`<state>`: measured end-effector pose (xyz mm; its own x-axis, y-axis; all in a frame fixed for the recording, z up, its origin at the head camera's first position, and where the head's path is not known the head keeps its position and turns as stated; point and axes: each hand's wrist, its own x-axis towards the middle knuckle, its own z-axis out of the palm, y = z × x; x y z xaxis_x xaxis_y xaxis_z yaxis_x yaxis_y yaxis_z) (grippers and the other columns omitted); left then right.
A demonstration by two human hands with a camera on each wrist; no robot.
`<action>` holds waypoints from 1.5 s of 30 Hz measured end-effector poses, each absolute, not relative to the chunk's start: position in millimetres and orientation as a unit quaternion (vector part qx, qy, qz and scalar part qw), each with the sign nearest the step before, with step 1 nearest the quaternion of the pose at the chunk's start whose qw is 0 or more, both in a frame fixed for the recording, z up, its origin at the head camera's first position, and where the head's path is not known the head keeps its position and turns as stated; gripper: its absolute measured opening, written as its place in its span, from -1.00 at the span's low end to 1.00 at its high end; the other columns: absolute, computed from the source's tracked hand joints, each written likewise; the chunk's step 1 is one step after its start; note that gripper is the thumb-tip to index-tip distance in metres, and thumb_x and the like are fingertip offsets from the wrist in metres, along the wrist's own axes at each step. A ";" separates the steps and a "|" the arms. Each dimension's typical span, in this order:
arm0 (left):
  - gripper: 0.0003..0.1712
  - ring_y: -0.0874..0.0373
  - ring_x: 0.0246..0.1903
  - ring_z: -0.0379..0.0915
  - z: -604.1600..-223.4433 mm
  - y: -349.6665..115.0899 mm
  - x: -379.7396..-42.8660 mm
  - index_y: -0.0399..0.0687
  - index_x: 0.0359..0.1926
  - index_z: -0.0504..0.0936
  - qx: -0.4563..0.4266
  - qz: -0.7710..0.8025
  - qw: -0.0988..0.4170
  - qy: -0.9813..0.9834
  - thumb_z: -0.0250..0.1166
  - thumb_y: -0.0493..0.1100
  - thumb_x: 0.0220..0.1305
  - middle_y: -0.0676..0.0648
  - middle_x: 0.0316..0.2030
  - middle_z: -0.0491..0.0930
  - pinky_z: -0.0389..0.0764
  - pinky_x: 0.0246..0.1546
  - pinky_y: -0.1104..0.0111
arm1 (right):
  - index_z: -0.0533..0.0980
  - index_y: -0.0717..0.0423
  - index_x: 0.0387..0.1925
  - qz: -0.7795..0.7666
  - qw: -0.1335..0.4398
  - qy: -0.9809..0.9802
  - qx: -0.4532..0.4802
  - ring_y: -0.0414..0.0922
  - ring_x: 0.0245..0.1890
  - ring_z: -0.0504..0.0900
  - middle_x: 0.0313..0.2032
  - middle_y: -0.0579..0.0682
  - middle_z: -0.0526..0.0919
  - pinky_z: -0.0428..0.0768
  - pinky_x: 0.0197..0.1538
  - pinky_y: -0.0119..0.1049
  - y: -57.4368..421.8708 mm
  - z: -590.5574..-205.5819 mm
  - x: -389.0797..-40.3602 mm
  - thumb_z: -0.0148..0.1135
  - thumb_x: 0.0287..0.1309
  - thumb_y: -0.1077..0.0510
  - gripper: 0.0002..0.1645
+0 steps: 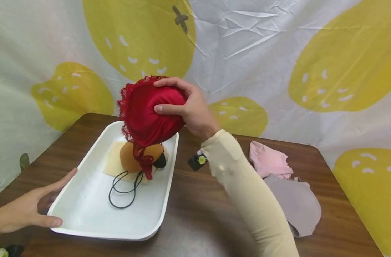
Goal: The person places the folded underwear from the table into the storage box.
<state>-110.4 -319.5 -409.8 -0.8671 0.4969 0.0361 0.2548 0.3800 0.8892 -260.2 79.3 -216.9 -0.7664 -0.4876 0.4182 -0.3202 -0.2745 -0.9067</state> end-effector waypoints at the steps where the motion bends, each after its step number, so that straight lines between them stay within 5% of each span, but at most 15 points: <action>1: 0.35 0.43 0.08 0.51 -410.2 -319.6 -109.9 0.19 0.62 -0.31 0.230 0.513 0.121 0.818 0.46 -0.38 0.11 0.46 0.44 0.12 0.68 -0.14 0.43 | 0.64 -0.09 -0.08 -0.721 0.059 0.605 -0.333 -0.10 -0.13 0.62 -0.04 -0.01 0.60 0.71 -0.18 -0.33 77.0 -220.4 -261.1 0.31 -0.02 0.53 -0.45; 2: 0.35 0.41 0.08 0.52 -410.7 -319.6 -109.5 0.18 0.62 -0.31 0.232 0.517 0.122 0.815 0.46 -0.39 0.11 0.58 0.36 0.13 0.68 -0.14 0.42 | 0.64 -0.10 -0.08 -0.719 0.061 0.611 -0.327 -0.10 -0.14 0.63 -0.05 -0.01 0.61 0.71 -0.19 -0.33 74.7 -224.0 -261.7 0.32 -0.01 0.52 -0.45; 7: 0.34 0.43 0.08 0.51 -412.1 -317.8 -109.5 0.19 0.62 -0.30 0.228 0.513 0.117 0.819 0.47 -0.36 0.11 0.48 0.43 0.08 0.68 -0.15 0.43 | 0.63 -0.06 -0.04 -0.704 0.058 0.642 -0.298 -0.11 -0.19 0.64 -0.09 0.00 0.62 0.70 -0.21 -0.32 63.3 -245.6 -260.6 0.41 -0.04 0.47 -0.46; 11: 0.35 0.45 0.08 0.51 -410.1 -316.8 -112.9 0.21 0.62 -0.29 0.219 0.506 0.118 0.826 0.49 -0.35 0.10 -0.04 0.57 0.00 0.68 -0.16 0.43 | 0.61 0.02 0.01 -0.692 0.049 0.662 -0.282 -0.10 -0.17 0.64 -0.06 0.01 0.63 0.69 -0.18 -0.32 56.5 -261.3 -259.5 0.45 -0.06 0.44 -0.45; 15: 0.36 0.46 0.06 0.51 -407.9 -315.2 -116.0 0.23 0.62 -0.30 0.215 0.506 0.129 0.826 0.50 -0.31 0.10 -0.55 0.49 -0.14 0.69 -0.17 0.41 | 0.60 0.09 0.04 -0.689 0.045 0.672 -0.268 -0.10 -0.15 0.64 -0.04 0.02 0.63 0.68 -0.17 -0.34 52.7 -272.7 -261.6 0.46 -0.05 0.43 -0.45; 23: 0.37 0.47 0.06 0.51 -408.0 -314.2 -116.6 0.22 0.62 -0.29 0.215 0.502 0.129 0.827 0.51 -0.32 0.09 -0.58 0.47 -0.10 0.69 -0.17 0.42 | 0.57 0.07 0.09 -0.661 0.066 0.705 -0.248 -0.10 -0.12 0.64 0.02 0.04 0.62 0.69 -0.13 -0.31 46.7 -291.7 -270.0 0.48 -0.01 0.38 -0.43; 31: 0.36 0.48 0.08 0.50 -407.9 -315.3 -115.2 0.20 0.62 -0.30 0.220 0.503 0.130 0.826 0.50 -0.32 0.09 -0.59 0.47 -0.12 0.67 -0.14 0.44 | 0.56 0.09 0.09 -0.566 0.020 0.766 -0.303 -0.04 0.10 0.55 0.15 0.07 0.57 0.67 0.08 -0.23 37.0 -307.6 -273.4 0.52 0.00 0.30 -0.43; 45: 0.34 0.44 -0.01 0.54 -407.2 -317.0 -110.7 0.28 0.61 -0.33 0.202 0.496 0.138 0.833 0.50 -0.20 0.15 -0.63 0.37 0.16 0.67 -0.16 0.44 | 0.51 0.04 0.15 -0.460 0.017 0.820 -0.340 -0.03 0.16 0.54 0.17 0.03 0.57 0.65 0.15 -0.20 19.5 -314.0 -273.7 0.46 0.13 0.20 -0.46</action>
